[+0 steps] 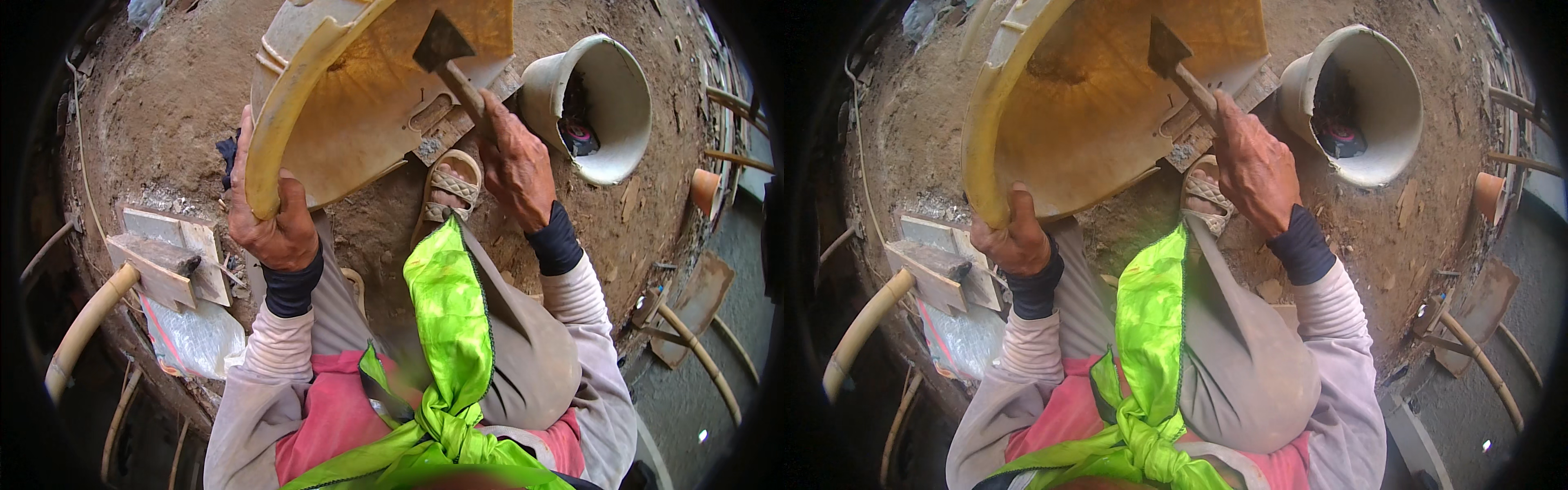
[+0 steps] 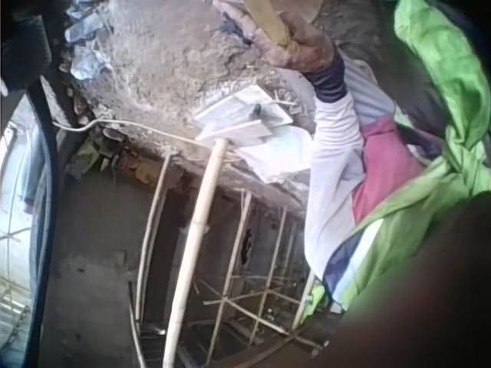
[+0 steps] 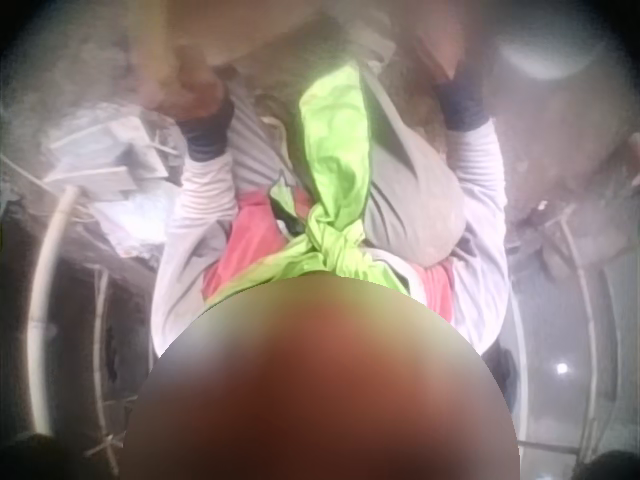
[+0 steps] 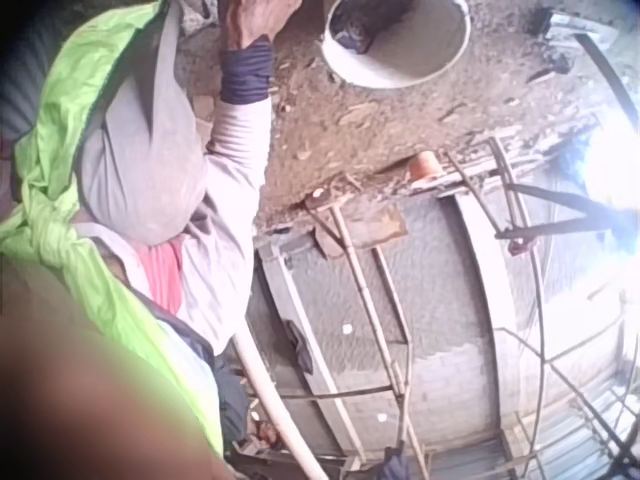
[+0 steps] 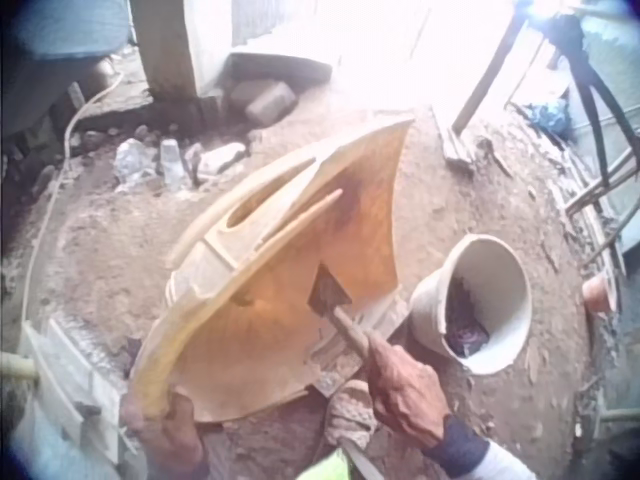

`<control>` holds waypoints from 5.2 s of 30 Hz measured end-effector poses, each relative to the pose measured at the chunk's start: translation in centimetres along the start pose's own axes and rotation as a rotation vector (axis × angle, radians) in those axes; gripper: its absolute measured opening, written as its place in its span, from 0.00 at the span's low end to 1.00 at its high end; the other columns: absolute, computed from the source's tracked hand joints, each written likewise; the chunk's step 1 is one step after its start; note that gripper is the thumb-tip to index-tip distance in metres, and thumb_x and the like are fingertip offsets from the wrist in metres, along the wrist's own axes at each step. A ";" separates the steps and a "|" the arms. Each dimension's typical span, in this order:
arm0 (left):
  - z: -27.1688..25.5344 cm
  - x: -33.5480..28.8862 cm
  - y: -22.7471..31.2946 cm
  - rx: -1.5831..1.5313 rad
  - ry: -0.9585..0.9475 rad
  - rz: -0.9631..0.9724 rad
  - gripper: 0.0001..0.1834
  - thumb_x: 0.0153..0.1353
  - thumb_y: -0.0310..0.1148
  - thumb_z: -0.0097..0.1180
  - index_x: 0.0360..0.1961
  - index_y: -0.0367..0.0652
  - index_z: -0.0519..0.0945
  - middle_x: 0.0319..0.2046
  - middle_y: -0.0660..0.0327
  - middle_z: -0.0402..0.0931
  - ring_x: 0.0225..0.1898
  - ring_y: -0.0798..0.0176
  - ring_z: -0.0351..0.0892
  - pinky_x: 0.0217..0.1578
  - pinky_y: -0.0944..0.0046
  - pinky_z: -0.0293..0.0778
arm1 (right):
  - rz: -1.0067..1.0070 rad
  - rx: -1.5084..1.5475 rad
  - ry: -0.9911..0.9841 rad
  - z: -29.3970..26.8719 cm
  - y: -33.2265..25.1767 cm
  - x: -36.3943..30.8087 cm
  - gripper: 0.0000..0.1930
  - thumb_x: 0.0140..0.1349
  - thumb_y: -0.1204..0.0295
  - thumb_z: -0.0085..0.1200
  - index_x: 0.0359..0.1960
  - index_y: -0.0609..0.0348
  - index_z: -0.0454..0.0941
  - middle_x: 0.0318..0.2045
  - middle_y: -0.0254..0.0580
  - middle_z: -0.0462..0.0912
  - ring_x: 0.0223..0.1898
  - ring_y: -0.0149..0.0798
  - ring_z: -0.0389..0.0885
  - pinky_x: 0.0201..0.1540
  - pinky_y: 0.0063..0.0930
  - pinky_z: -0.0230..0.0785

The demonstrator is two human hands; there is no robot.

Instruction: The person sits on the ground and uses a hammer and nails to repair a large yellow plastic container. They repeatedly hammer nails into the container's rim and body, occasionally retrieving more nails from a nearby white bucket. The task continues until the person stands up and walks away with the container.

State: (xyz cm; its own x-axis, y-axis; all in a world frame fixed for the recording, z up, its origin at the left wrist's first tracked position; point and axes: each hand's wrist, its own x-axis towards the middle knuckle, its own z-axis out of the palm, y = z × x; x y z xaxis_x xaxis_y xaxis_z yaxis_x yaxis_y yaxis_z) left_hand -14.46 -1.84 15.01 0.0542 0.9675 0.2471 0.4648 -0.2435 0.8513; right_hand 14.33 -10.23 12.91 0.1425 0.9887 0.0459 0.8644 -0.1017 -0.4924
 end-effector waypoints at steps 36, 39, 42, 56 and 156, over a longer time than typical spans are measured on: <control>-0.2 0.1 -1.5 0.020 0.061 -0.001 0.29 0.57 0.18 0.49 0.62 0.29 0.77 0.50 0.52 0.86 0.38 0.65 0.83 0.44 0.66 0.78 | 0.055 -0.013 -0.114 0.1 1.0 2.3 0.40 0.60 0.73 0.62 0.74 0.49 0.58 0.39 0.61 0.84 0.40 0.64 0.85 0.42 0.56 0.78; -0.4 0.1 -1.6 0.059 0.033 -0.004 0.30 0.56 0.17 0.49 0.63 0.29 0.77 0.55 0.50 0.84 0.42 0.63 0.85 0.46 0.65 0.79 | 0.051 -0.037 -0.065 0.7 1.3 1.8 0.42 0.59 0.71 0.65 0.74 0.51 0.57 0.38 0.60 0.84 0.39 0.64 0.85 0.40 0.55 0.77; 0.2 0.7 -0.4 0.073 0.032 0.015 0.30 0.56 0.17 0.49 0.63 0.29 0.77 0.58 0.48 0.83 0.46 0.61 0.86 0.49 0.64 0.78 | 0.125 -0.263 -0.374 2.3 2.8 0.7 0.45 0.57 0.67 0.68 0.74 0.53 0.56 0.37 0.60 0.84 0.38 0.63 0.85 0.38 0.54 0.78; 0.3 0.8 -0.5 0.034 0.019 -0.003 0.31 0.56 0.17 0.46 0.64 0.27 0.75 0.64 0.46 0.78 0.54 0.58 0.84 0.54 0.65 0.77 | 0.095 -0.121 -0.367 -0.7 2.5 3.2 0.37 0.60 0.74 0.59 0.73 0.51 0.61 0.34 0.61 0.85 0.35 0.65 0.86 0.39 0.57 0.79; 11.6 6.0 -8.7 0.568 -0.689 0.536 0.40 0.74 0.55 0.45 0.81 0.57 0.49 0.82 0.59 0.41 0.82 0.42 0.35 0.78 0.38 0.34 | 0.895 1.583 0.215 7.0 2.7 3.3 0.22 0.57 0.65 0.67 0.46 0.72 0.81 0.39 0.45 0.84 0.36 0.41 0.85 0.42 0.34 0.80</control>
State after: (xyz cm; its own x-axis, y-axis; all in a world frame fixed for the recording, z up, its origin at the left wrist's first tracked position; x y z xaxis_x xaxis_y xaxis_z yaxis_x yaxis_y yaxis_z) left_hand -7.94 6.82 3.75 0.7862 0.6152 0.0586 0.5688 -0.7575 0.3203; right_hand 13.76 -6.43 5.70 0.4143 0.6597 -0.6270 -0.6939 -0.2168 -0.6866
